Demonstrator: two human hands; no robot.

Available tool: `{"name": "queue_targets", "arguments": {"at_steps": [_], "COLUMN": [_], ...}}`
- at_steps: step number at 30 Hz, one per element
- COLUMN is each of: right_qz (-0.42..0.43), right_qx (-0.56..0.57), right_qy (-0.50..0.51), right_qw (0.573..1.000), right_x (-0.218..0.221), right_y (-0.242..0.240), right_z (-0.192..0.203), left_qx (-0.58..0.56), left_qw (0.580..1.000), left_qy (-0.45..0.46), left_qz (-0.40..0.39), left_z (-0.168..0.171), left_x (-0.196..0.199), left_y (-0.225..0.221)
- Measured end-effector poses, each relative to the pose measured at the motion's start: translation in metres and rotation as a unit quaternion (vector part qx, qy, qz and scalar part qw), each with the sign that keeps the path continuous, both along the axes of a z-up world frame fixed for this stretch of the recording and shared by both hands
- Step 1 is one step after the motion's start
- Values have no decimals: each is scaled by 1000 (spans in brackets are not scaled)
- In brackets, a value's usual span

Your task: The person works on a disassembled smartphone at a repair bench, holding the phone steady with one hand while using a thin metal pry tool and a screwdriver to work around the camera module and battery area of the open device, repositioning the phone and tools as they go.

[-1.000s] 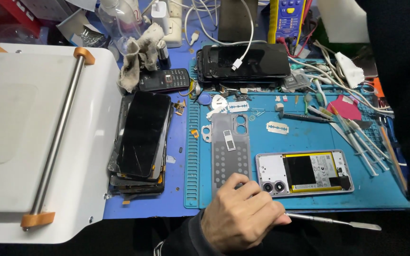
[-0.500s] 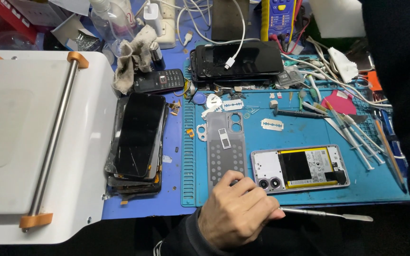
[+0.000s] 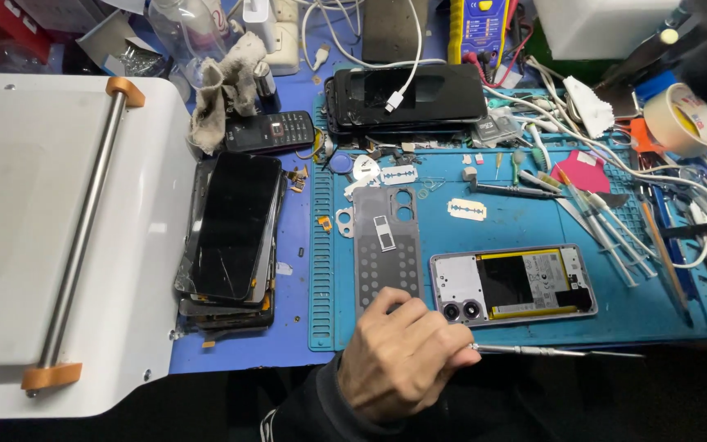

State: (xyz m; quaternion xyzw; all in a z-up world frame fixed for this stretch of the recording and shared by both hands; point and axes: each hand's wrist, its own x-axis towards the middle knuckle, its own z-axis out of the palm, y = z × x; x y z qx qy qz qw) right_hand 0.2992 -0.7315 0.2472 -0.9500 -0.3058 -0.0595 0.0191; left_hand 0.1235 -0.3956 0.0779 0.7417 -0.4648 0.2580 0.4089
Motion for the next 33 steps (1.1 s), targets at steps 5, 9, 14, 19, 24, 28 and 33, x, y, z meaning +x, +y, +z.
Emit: {"name": "queue_targets", "arguments": {"at_steps": [5, 9, 14, 19, 24, 28, 33], "right_qz": [-2, 177, 183, 11, 49, 126, 66], "right_qx": [-18, -14, 115, 134, 163, 243, 165], "right_qy": [18, 124, 148, 269, 267, 273, 330], "right_qw": [1000, 976, 965, 954, 948, 922, 927], "right_x": [-132, -172, -183, -193, -200, -199, -197], "right_y": [61, 48, 38, 3, 13, 13, 9], "right_z": [-24, -76, -104, -128, -133, -135, -134], "left_qx": [16, 23, 16, 0, 5, 6, 4], "left_qw": [999, 998, 997, 999, 999, 1000, 1000], "left_qy": [-13, -44, -56, -32, -19, -14, -26], "left_qz": [37, 50, 55, 37, 27, 13, 2], "left_z": [4, 5, 5, 6, 4, 8, 8], "left_x": [-2, -3, -4, -3, -3, -5, -3], "left_y": [-4, -7, -7, -5, -4, -3, -1]}}
